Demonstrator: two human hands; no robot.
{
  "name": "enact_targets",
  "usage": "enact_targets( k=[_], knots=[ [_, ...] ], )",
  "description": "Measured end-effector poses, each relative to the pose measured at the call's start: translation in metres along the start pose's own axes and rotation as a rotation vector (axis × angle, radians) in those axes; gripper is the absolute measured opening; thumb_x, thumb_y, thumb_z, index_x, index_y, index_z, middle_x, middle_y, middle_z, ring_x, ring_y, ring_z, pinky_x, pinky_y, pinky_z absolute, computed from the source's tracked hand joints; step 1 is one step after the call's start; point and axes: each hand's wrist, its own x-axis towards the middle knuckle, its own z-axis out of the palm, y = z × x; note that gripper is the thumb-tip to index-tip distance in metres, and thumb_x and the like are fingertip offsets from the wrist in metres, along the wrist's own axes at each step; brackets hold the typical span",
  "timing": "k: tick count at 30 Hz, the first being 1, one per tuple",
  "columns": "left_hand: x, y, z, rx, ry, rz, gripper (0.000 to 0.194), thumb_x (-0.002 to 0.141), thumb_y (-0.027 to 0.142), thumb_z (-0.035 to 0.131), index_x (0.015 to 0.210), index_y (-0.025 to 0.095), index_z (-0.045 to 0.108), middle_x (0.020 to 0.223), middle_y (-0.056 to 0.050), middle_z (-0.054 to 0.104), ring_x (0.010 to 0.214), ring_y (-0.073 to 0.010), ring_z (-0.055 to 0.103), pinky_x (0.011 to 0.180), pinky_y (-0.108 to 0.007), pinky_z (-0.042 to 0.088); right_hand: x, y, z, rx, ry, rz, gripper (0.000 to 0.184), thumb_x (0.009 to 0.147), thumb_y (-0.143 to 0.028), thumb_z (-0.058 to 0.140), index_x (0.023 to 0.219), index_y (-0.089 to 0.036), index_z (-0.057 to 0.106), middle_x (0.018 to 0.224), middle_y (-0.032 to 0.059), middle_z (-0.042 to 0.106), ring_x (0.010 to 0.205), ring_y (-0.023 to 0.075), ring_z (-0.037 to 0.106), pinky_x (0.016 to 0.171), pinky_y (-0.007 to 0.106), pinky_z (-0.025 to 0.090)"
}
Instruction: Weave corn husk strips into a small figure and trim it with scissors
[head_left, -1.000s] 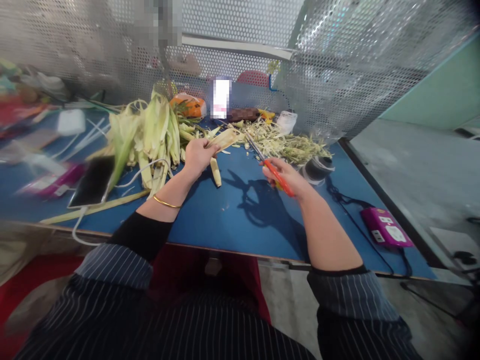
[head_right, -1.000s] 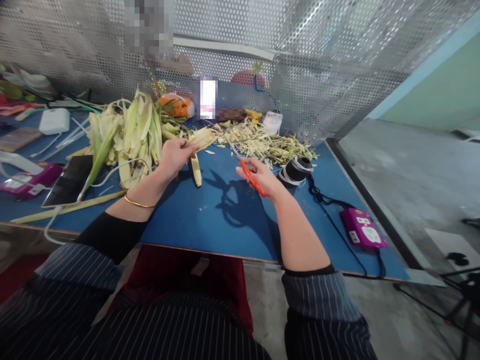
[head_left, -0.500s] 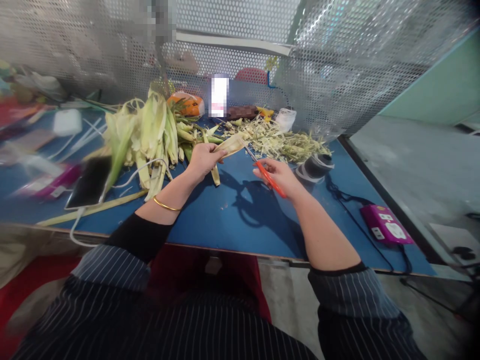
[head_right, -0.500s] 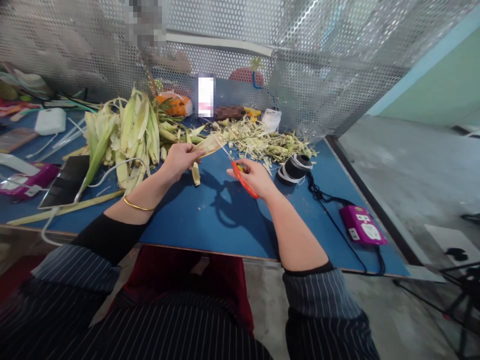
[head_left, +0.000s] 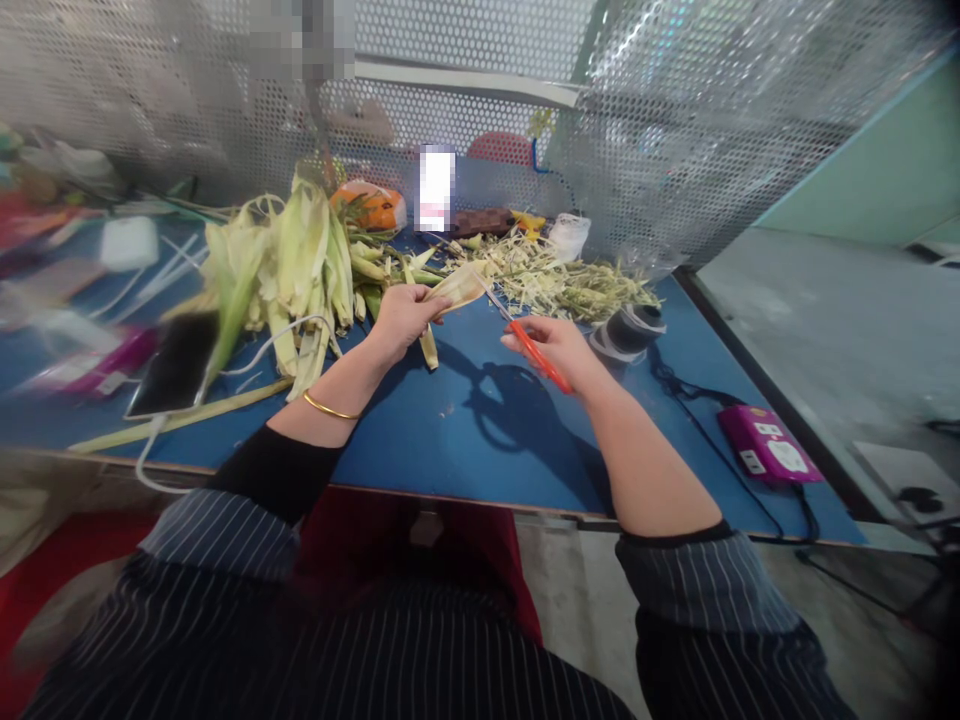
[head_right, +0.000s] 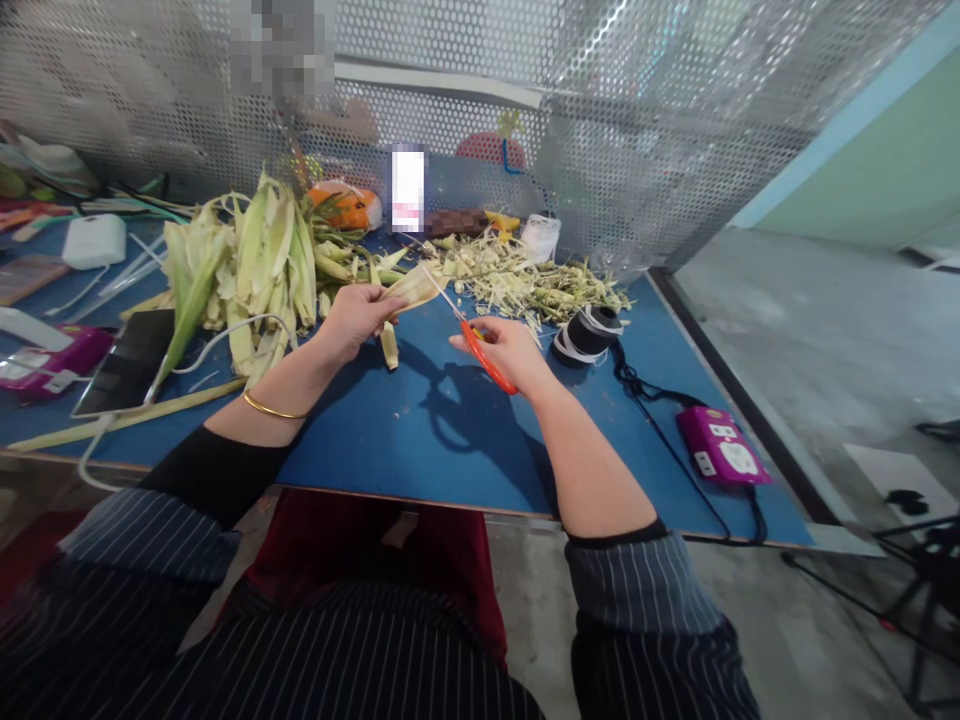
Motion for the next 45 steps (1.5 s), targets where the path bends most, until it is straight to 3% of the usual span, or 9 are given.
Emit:
enact_targets(
  k=[8,21,27,32,36,40,42,45],
  knots=[
    [0.001,-0.001,0.000,-0.003,-0.017,0.004,0.026,0.074,0.030,0.073,0.057,0.017,0.058,0.052,0.000,0.059,0.038,-0.0050,0.036,0.040,-0.022,0.025,0.000,0.002,0.000,-0.009,-0.039,-0.055,0.047,0.068,-0.059,0.075,0.092,-0.020,0.072,0.057,-0.0050,0.047,0.052,0.0092,0.037,0.051,0.026,0.030],
    [0.000,-0.001,0.002,0.072,-0.021,0.026,0.027,0.075,0.030,0.072,0.058,0.016,0.057,0.053,0.001,0.058,0.039,-0.0054,0.037,0.041,-0.022,0.026,0.002,0.003,0.003,-0.219,0.038,-0.110,0.052,0.073,-0.063,0.067,0.098,-0.018,0.067,0.063,-0.0021,0.055,0.057,0.0119,0.043,0.058,0.028,0.035],
    [-0.004,-0.001,0.004,0.127,-0.105,0.047,0.028,0.076,0.032,0.071,0.058,0.016,0.057,0.051,0.002,0.056,0.039,-0.0050,0.036,0.041,-0.021,0.025,0.002,0.003,0.002,-0.172,0.015,-0.089,0.049,0.074,-0.063,0.066,0.094,-0.019,0.067,0.059,-0.0036,0.050,0.055,0.0116,0.041,0.056,0.027,0.032],
    [-0.004,-0.004,0.006,0.184,-0.089,0.082,0.030,0.075,0.034,0.071,0.056,0.016,0.057,0.050,0.002,0.055,0.039,-0.0051,0.036,0.042,-0.021,0.025,0.000,0.002,0.002,-0.121,0.002,-0.088,0.046,0.074,-0.064,0.067,0.086,-0.020,0.069,0.056,-0.0048,0.046,0.053,0.0108,0.038,0.053,0.027,0.029],
    [-0.003,-0.004,0.005,0.221,-0.084,0.090,0.028,0.075,0.035,0.071,0.058,0.016,0.059,0.051,0.002,0.057,0.041,-0.0067,0.039,0.043,-0.022,0.028,0.002,0.004,0.003,-0.134,0.104,-0.087,0.049,0.074,-0.066,0.066,0.089,-0.019,0.070,0.058,-0.0033,0.050,0.054,0.0122,0.041,0.055,0.028,0.032],
    [-0.002,0.000,-0.001,0.280,-0.026,0.126,0.029,0.077,0.035,0.069,0.057,0.016,0.058,0.055,-0.001,0.062,0.042,-0.0076,0.042,0.044,-0.023,0.030,0.008,0.006,-0.004,-0.320,0.277,-0.007,0.054,0.077,-0.062,0.065,0.104,-0.016,0.070,0.071,0.0029,0.062,0.063,0.0163,0.051,0.061,0.030,0.037],
    [0.000,0.003,-0.006,0.263,0.033,0.134,0.029,0.078,0.034,0.068,0.057,0.017,0.057,0.057,-0.002,0.064,0.042,-0.0076,0.042,0.044,-0.023,0.031,0.008,0.004,-0.013,-0.431,0.227,0.056,0.054,0.075,-0.057,0.070,0.108,-0.015,0.069,0.077,0.0056,0.066,0.067,0.0182,0.055,0.063,0.030,0.040],
    [0.002,0.007,-0.011,0.209,0.094,0.152,0.028,0.080,0.034,0.066,0.059,0.016,0.059,0.057,-0.003,0.063,0.040,-0.0070,0.041,0.042,-0.023,0.030,0.001,-0.003,-0.030,-0.446,-0.102,0.083,0.049,0.068,-0.051,0.077,0.102,-0.017,0.071,0.077,0.0043,0.069,0.066,0.0173,0.059,0.064,0.029,0.043]
  ],
)
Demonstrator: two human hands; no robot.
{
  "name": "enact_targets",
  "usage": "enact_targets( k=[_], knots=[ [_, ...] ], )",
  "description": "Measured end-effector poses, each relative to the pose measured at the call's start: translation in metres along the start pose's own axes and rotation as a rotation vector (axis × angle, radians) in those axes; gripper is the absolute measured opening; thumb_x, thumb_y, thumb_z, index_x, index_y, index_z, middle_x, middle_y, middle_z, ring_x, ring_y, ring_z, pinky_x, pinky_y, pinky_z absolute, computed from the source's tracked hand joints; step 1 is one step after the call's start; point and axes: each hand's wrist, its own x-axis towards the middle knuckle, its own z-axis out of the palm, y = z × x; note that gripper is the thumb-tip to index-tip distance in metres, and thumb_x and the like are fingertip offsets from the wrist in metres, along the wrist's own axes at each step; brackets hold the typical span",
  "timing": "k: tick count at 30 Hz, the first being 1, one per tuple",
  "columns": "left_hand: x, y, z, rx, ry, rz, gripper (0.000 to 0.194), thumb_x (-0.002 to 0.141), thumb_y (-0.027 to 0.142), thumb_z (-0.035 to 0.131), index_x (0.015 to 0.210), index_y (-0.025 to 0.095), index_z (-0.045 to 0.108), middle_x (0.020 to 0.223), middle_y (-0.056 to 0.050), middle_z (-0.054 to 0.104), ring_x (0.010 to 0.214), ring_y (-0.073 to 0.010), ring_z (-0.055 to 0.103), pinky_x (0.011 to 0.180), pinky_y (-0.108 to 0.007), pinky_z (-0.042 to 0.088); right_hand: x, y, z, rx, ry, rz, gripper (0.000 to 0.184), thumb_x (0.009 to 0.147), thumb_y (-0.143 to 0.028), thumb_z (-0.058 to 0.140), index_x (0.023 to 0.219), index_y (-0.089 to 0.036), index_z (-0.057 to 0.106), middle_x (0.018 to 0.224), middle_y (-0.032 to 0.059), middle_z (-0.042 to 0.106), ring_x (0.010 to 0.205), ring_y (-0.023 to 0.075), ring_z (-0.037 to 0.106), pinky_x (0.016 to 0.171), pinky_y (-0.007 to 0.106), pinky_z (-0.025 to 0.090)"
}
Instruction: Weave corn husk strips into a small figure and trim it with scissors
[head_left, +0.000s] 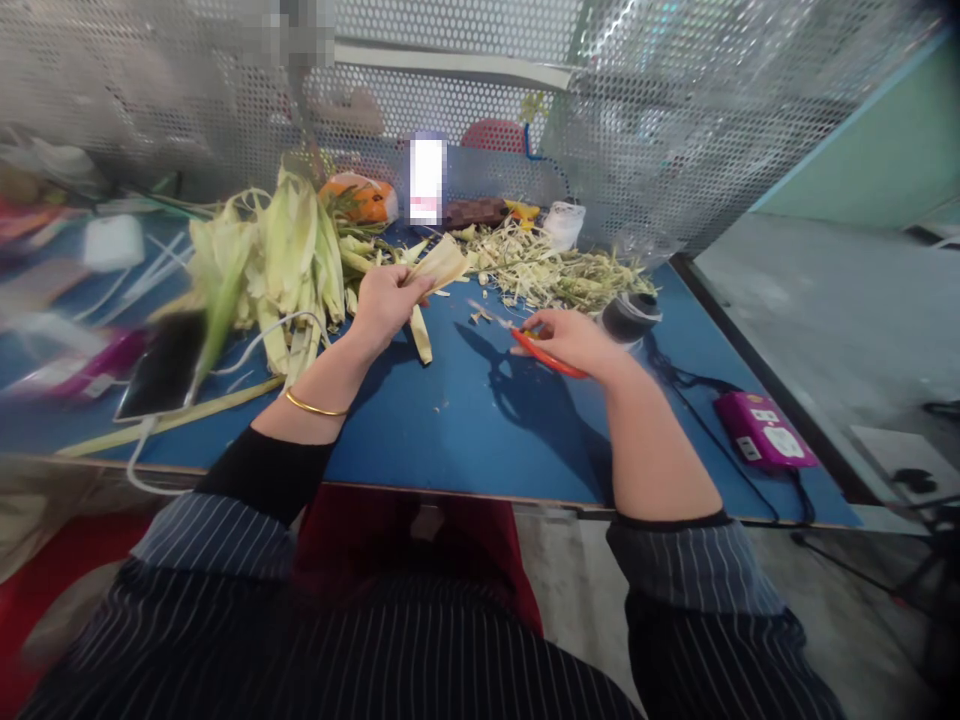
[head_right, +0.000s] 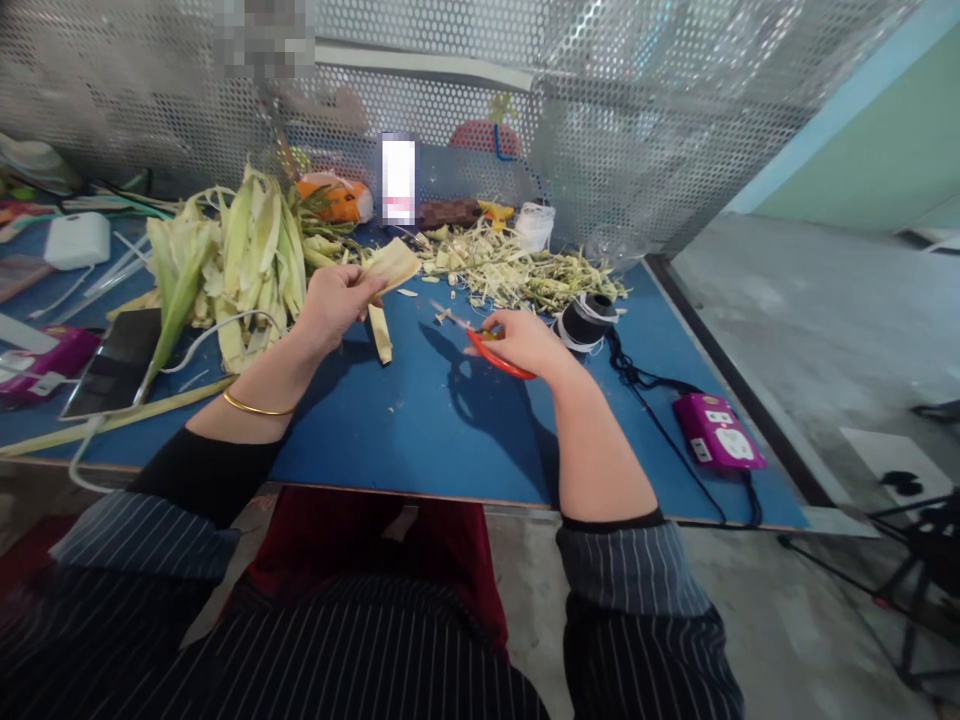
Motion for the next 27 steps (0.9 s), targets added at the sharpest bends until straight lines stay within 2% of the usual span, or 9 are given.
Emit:
enact_targets(
  k=[3,5,7,12,14,17,19,23,27],
  knots=[
    [0.000,0.001,-0.001,-0.020,0.008,-0.019,0.029,0.081,0.033,0.065,0.059,0.016,0.059,0.054,-0.002,0.061,0.039,-0.0061,0.040,0.042,-0.022,0.030,-0.008,0.003,-0.013,0.141,-0.371,-0.033,0.048,0.067,-0.052,0.078,0.102,-0.020,0.071,0.075,0.0019,0.070,0.058,0.0130,0.058,0.057,0.026,0.043],
    [0.000,0.000,0.001,-0.007,-0.007,-0.032,0.030,0.081,0.034,0.066,0.058,0.017,0.058,0.053,-0.001,0.060,0.039,-0.0061,0.041,0.042,-0.021,0.030,-0.007,0.010,-0.014,0.193,-0.484,0.007,0.049,0.067,-0.054,0.078,0.102,-0.021,0.071,0.074,0.0021,0.070,0.053,0.0116,0.056,0.050,0.025,0.041],
    [-0.001,-0.002,0.003,0.004,-0.023,-0.027,0.031,0.081,0.036,0.066,0.058,0.017,0.057,0.053,-0.001,0.061,0.039,-0.0065,0.042,0.042,-0.022,0.031,0.000,0.019,-0.010,0.200,-0.414,0.073,0.049,0.067,-0.057,0.078,0.100,-0.021,0.071,0.072,0.0028,0.070,0.051,0.0116,0.055,0.047,0.025,0.039],
    [-0.002,-0.006,0.007,0.000,-0.058,-0.019,0.030,0.080,0.035,0.067,0.058,0.018,0.057,0.055,-0.002,0.063,0.040,-0.0068,0.041,0.042,-0.022,0.030,0.020,0.032,0.005,0.253,0.144,0.192,0.042,0.070,-0.051,0.076,0.093,-0.017,0.071,0.061,0.0008,0.062,0.050,0.0121,0.052,0.046,0.025,0.038],
    [-0.001,-0.007,0.007,0.006,-0.059,-0.012,0.031,0.080,0.036,0.066,0.057,0.017,0.057,0.054,-0.002,0.062,0.040,-0.0065,0.040,0.042,-0.022,0.030,0.019,0.028,0.006,0.458,0.174,0.203,0.038,0.071,-0.046,0.076,0.097,-0.018,0.068,0.064,-0.0002,0.061,0.047,0.0104,0.050,0.043,0.023,0.036],
    [0.000,-0.008,0.007,0.014,-0.063,-0.004,0.030,0.080,0.036,0.066,0.058,0.017,0.058,0.054,-0.002,0.062,0.040,-0.0065,0.041,0.042,-0.022,0.030,0.013,0.017,0.004,0.603,0.096,0.231,0.037,0.073,-0.042,0.074,0.099,-0.017,0.065,0.066,0.0000,0.061,0.044,0.0084,0.047,0.040,0.022,0.032],
    [0.000,-0.008,0.007,0.014,-0.072,-0.005,0.029,0.080,0.036,0.066,0.059,0.017,0.058,0.057,-0.002,0.063,0.040,-0.0066,0.043,0.042,-0.022,0.032,0.011,0.012,0.004,0.459,0.103,0.189,0.039,0.073,-0.045,0.074,0.099,-0.016,0.067,0.066,0.0012,0.061,0.048,0.0099,0.050,0.045,0.023,0.036],
    [-0.001,-0.007,0.008,0.019,-0.094,-0.009,0.028,0.079,0.036,0.068,0.060,0.017,0.059,0.060,-0.002,0.066,0.041,-0.0070,0.046,0.043,-0.022,0.034,0.009,0.005,0.013,-0.170,0.175,-0.024,0.046,0.076,-0.050,0.069,0.109,-0.018,0.070,0.083,0.0082,0.070,0.073,0.0214,0.063,0.064,0.032,0.044],
    [-0.005,-0.001,0.005,0.039,-0.112,0.013,0.029,0.078,0.035,0.069,0.058,0.017,0.059,0.057,-0.002,0.064,0.043,-0.0077,0.050,0.046,-0.022,0.036,0.003,0.001,0.020,-0.550,0.093,-0.148,0.044,0.083,-0.044,0.059,0.120,-0.021,0.068,0.097,0.0139,0.074,0.086,0.0300,0.067,0.068,0.036,0.044]
  ],
)
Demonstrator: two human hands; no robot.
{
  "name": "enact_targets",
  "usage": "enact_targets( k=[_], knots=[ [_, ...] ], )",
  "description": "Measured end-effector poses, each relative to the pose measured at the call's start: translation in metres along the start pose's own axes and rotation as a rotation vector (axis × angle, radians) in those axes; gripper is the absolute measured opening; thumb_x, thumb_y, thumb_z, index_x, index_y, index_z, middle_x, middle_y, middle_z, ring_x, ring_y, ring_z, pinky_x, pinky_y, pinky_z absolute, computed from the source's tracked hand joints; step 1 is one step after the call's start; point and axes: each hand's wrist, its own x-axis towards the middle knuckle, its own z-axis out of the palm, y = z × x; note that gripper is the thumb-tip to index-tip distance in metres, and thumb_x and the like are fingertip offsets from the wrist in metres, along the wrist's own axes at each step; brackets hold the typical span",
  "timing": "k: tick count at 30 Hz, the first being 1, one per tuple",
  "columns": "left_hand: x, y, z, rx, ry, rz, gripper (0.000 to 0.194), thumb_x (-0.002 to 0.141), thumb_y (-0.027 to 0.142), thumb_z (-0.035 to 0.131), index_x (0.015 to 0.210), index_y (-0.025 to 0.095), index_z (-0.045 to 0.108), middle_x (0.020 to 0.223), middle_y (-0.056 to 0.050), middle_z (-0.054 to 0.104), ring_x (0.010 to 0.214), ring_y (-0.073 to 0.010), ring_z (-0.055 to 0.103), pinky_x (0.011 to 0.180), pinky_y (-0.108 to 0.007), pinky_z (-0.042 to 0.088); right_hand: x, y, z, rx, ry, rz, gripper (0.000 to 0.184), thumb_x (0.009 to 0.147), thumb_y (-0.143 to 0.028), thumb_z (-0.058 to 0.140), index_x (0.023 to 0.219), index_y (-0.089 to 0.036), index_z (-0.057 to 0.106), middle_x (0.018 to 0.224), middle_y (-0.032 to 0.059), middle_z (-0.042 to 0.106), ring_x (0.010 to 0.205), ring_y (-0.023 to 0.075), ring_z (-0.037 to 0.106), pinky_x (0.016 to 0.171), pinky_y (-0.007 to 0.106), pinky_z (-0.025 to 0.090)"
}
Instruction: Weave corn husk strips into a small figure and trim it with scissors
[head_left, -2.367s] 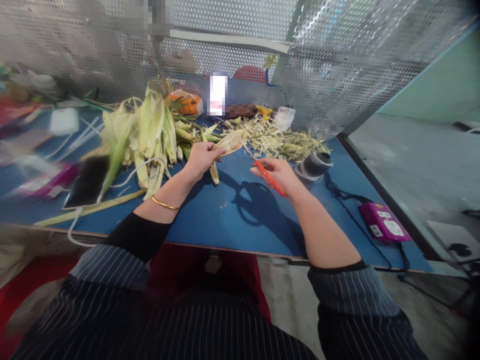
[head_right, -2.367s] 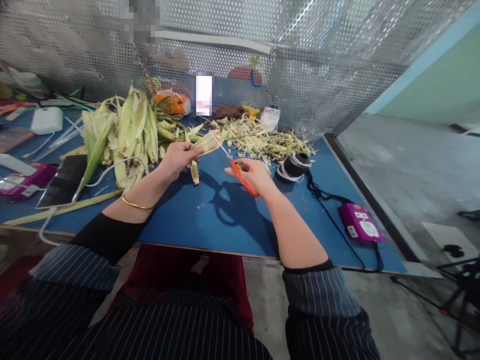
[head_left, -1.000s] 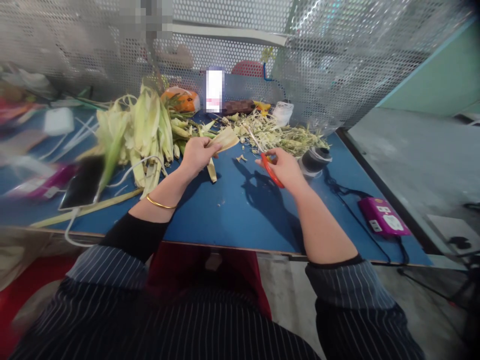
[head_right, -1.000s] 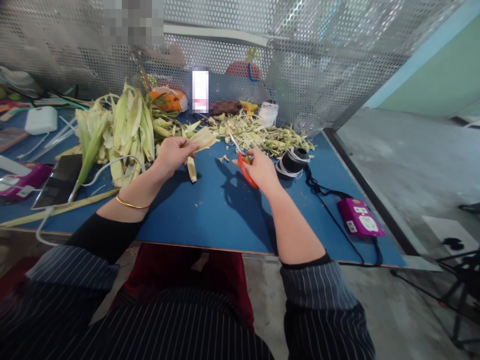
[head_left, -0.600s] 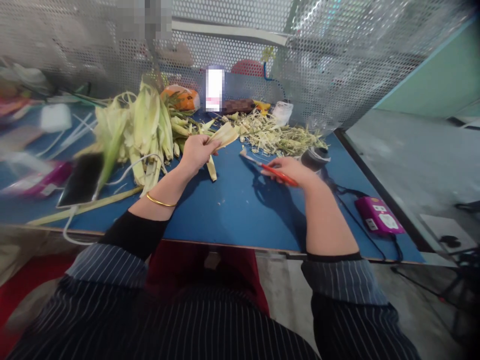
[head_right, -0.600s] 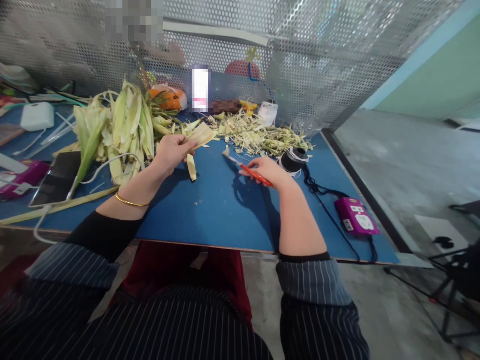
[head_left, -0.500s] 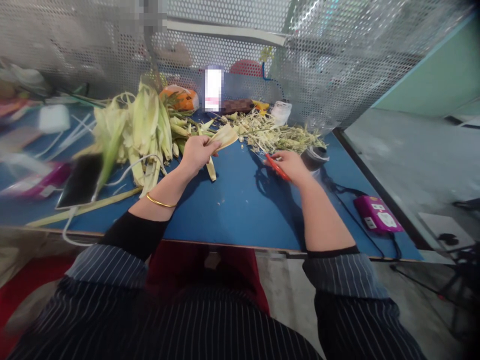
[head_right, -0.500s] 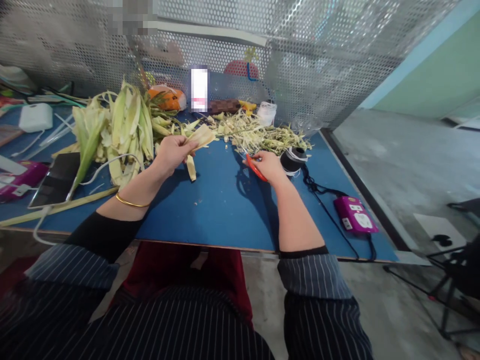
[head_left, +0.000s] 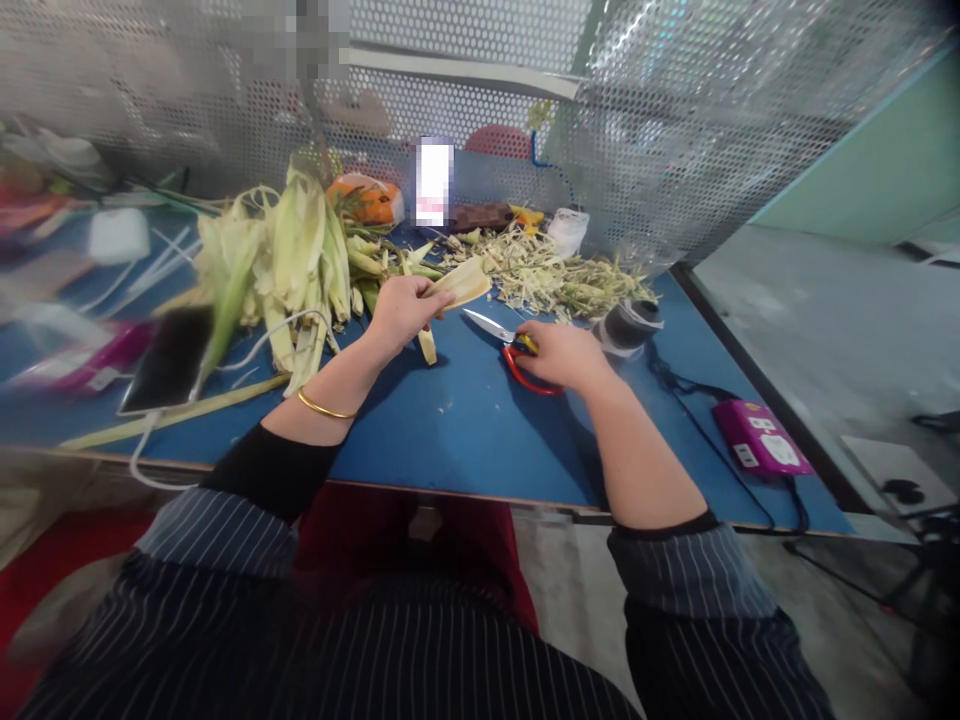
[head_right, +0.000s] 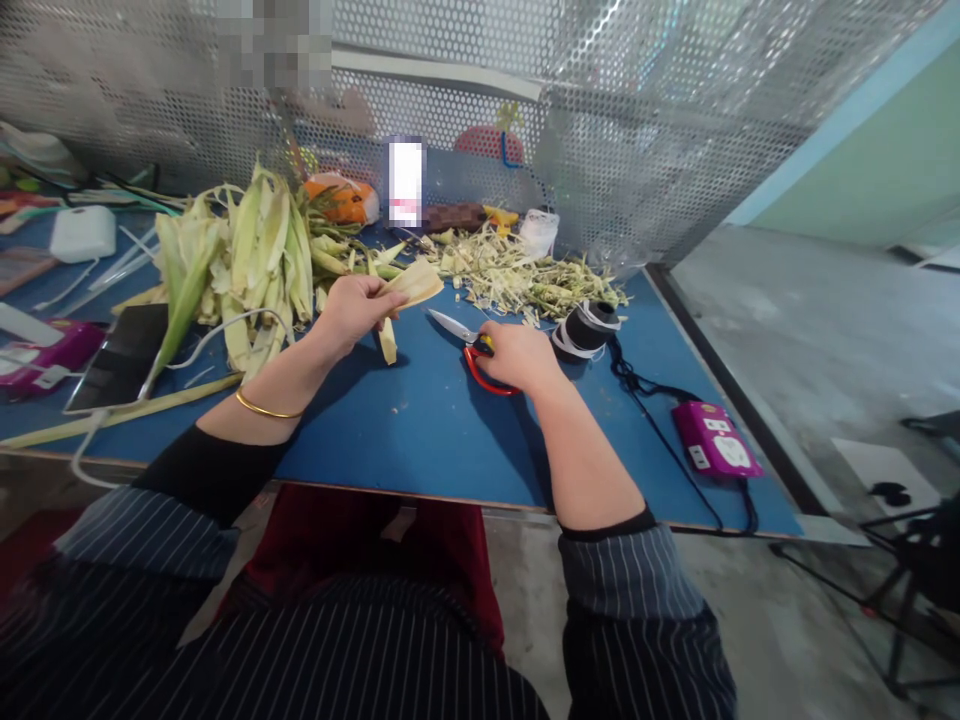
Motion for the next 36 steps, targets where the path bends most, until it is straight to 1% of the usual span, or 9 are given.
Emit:
enact_targets(
  k=[5,8,11,13,17,22,25,31,36],
  knots=[
    [-0.009,0.010,0.002,0.087,-0.099,0.067,0.028,0.077,0.032,0.069,0.057,0.017,0.057,0.057,-0.001,0.065,0.046,-0.0094,0.054,0.051,-0.023,0.038,-0.005,-0.001,-0.005,0.053,0.142,0.028,0.033,0.089,-0.045,0.054,0.095,-0.019,0.074,0.096,0.0147,0.073,0.088,0.0288,0.066,0.071,0.037,0.046],
    [-0.019,0.015,0.013,0.090,-0.097,0.096,0.030,0.079,0.035,0.068,0.058,0.017,0.055,0.052,0.002,0.060,0.046,-0.0097,0.052,0.053,-0.023,0.038,-0.004,-0.009,-0.006,0.571,0.244,0.124,0.035,0.088,-0.052,0.056,0.088,-0.019,0.070,0.088,0.0095,0.072,0.080,0.0218,0.066,0.071,0.035,0.050],
    [-0.032,0.021,0.026,0.087,-0.081,0.090,0.032,0.080,0.039,0.067,0.059,0.018,0.054,0.046,0.004,0.053,0.046,-0.0098,0.050,0.052,-0.024,0.035,-0.003,-0.025,-0.002,1.207,0.125,0.170,0.038,0.081,-0.058,0.062,0.085,-0.020,0.063,0.082,0.0047,0.069,0.067,0.0153,0.064,0.060,0.030,0.052],
    [-0.039,0.024,0.032,0.081,-0.110,0.105,0.029,0.081,0.037,0.066,0.061,0.018,0.057,0.049,0.003,0.057,0.049,-0.0098,0.051,0.051,-0.023,0.035,-0.002,-0.035,0.003,1.378,0.096,0.192,0.034,0.073,-0.050,0.071,0.084,-0.019,0.062,0.074,0.0022,0.066,0.062,0.0143,0.062,0.055,0.028,0.051],
    [-0.041,0.024,0.036,-0.019,-0.235,0.045,0.022,0.080,0.035,0.068,0.066,0.018,0.064,0.054,0.002,0.061,0.049,-0.0096,0.055,0.051,-0.023,0.039,0.000,-0.035,0.005,1.447,0.280,0.292,0.023,0.070,-0.037,0.072,0.082,-0.021,0.060,0.069,-0.0007,0.064,0.055,0.0127,0.057,0.054,0.028,0.049],
    [-0.036,0.022,0.031,-0.197,-0.402,-0.082,0.018,0.077,0.029,0.071,0.064,0.017,0.066,0.063,-0.003,0.068,0.048,-0.0078,0.053,0.048,-0.023,0.039,0.007,-0.008,-0.003,1.419,0.671,0.441,0.018,0.075,-0.034,0.067,0.074,-0.023,0.052,0.064,-0.0038,0.055,0.049,0.0097,0.048,0.050,0.027,0.045],
    [-0.038,0.027,0.028,-0.214,-0.483,-0.125,0.018,0.075,0.024,0.072,0.060,0.017,0.066,0.060,-0.003,0.066,0.047,-0.0067,0.049,0.047,-0.022,0.038,0.012,0.009,-0.005,1.388,0.820,0.496,0.019,0.079,-0.037,0.063,0.076,-0.023,0.051,0.062,-0.0054,0.049,0.046,0.0081,0.043,0.046,0.025,0.041],
    [-0.040,0.029,0.024,-0.250,-0.595,-0.171,0.013,0.072,0.024,0.075,0.062,0.017,0.070,0.060,-0.002,0.065,0.048,-0.0069,0.047,0.048,-0.022,0.036,0.022,0.035,0.006,1.285,0.948,0.478,0.033,0.087,-0.056,0.054,0.080,-0.023,0.052,0.063,-0.0055,0.047,0.044,0.0075,0.042,0.044,0.024,0.037],
    [-0.035,0.020,0.024,-0.260,-0.611,-0.162,0.012,0.073,0.028,0.076,0.066,0.018,0.073,0.064,-0.004,0.067,0.051,-0.0077,0.048,0.048,-0.023,0.036,0.019,0.035,0.001,1.331,1.005,0.464,0.028,0.086,-0.050,0.057,0.080,-0.022,0.052,0.063,-0.0062,0.049,0.042,0.0056,0.042,0.041,0.021,0.039]
  ],
)
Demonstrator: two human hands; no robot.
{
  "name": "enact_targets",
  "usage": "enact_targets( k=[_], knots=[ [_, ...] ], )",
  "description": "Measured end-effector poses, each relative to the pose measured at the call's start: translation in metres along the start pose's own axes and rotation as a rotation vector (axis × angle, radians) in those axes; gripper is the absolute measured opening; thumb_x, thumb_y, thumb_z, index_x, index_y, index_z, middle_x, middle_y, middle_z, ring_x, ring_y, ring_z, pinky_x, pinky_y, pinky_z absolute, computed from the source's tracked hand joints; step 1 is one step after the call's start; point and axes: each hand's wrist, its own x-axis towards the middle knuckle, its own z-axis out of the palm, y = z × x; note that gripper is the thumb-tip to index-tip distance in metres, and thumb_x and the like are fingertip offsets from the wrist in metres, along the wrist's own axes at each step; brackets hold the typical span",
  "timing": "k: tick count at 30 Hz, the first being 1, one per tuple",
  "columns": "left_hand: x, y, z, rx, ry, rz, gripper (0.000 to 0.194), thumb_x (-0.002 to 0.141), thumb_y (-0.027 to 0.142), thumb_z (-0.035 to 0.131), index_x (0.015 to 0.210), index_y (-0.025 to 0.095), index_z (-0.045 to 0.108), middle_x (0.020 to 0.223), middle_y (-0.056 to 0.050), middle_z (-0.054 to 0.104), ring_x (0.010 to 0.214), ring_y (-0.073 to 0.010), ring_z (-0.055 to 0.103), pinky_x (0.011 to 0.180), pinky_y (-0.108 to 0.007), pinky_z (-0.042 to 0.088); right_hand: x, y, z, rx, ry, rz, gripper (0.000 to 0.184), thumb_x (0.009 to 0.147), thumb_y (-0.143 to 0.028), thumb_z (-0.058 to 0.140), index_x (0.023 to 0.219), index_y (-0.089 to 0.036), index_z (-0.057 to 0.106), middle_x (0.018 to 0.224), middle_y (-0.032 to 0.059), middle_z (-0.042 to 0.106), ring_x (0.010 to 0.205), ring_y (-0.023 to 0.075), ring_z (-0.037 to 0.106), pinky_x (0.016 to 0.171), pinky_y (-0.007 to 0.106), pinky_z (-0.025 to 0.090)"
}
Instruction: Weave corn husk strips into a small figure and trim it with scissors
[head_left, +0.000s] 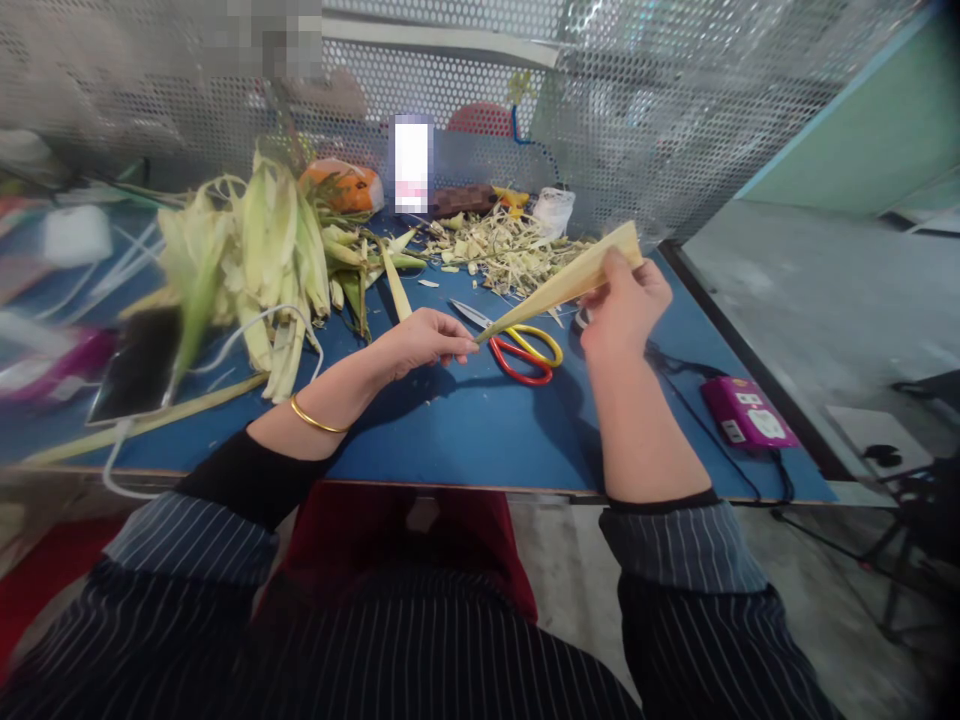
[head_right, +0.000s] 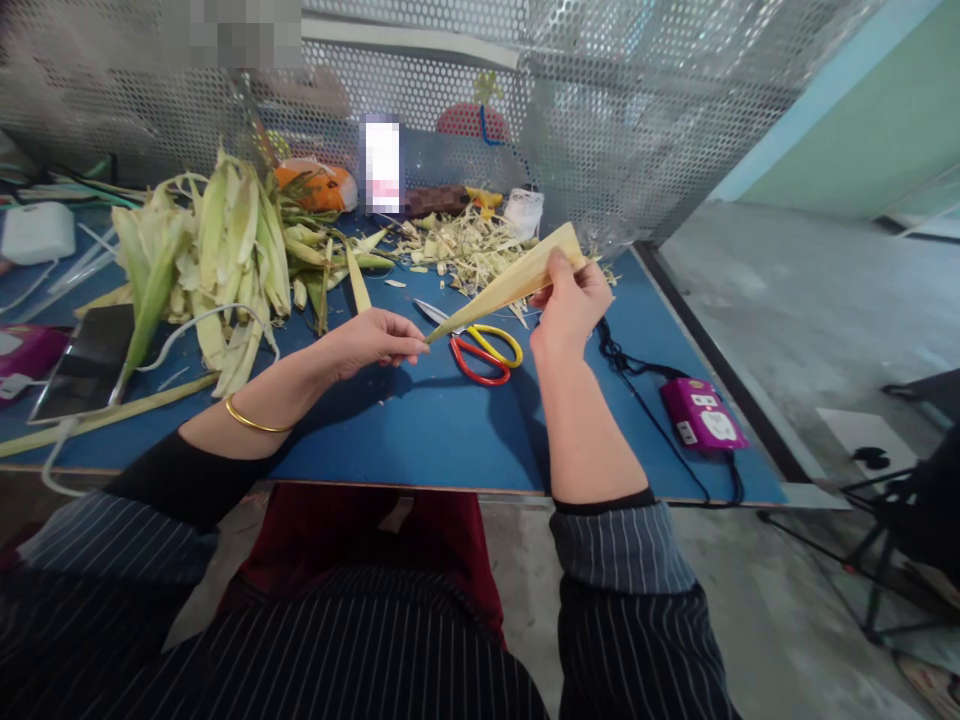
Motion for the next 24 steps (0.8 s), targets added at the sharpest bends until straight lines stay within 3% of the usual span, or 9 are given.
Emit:
enact_targets(
  k=[5,18,22,24],
  knots=[
    [0.000,0.002,0.000,-0.020,0.029,-0.015,0.009,0.073,0.023,0.073,0.066,0.018,0.071,0.062,-0.003,0.065,0.052,-0.0079,0.049,0.048,-0.022,0.033,-0.006,-0.019,0.001,0.038,0.138,0.021,0.020,0.083,-0.036,0.058,0.073,-0.023,0.046,0.059,-0.0076,0.046,0.043,0.0075,0.043,0.041,0.021,0.039],
    [0.004,0.005,0.006,0.019,0.218,-0.074,0.019,0.072,0.008,0.062,0.056,0.016,0.066,0.054,-0.001,0.058,0.047,-0.0075,0.047,0.047,-0.024,0.029,-0.007,-0.021,0.001,0.067,0.153,-0.074,0.018,0.084,-0.029,0.058,0.073,-0.024,0.044,0.056,-0.0078,0.045,0.042,0.0069,0.040,0.041,0.024,0.037],
    [0.006,0.003,0.005,-0.002,0.287,-0.057,0.015,0.077,0.012,0.063,0.063,0.015,0.067,0.058,-0.001,0.061,0.047,-0.0071,0.046,0.047,-0.025,0.028,-0.006,-0.025,0.003,0.169,0.197,-0.020,0.019,0.085,-0.026,0.056,0.073,-0.025,0.042,0.055,-0.0090,0.046,0.039,0.0060,0.039,0.040,0.023,0.035],
    [0.007,0.002,0.006,-0.012,0.324,-0.037,0.013,0.079,0.013,0.061,0.068,0.014,0.068,0.062,-0.001,0.062,0.047,-0.0070,0.047,0.047,-0.025,0.028,-0.006,-0.026,0.005,0.219,0.194,0.041,0.017,0.087,-0.024,0.055,0.075,-0.024,0.043,0.057,-0.0075,0.052,0.040,0.0061,0.045,0.041,0.022,0.037]
  ],
)
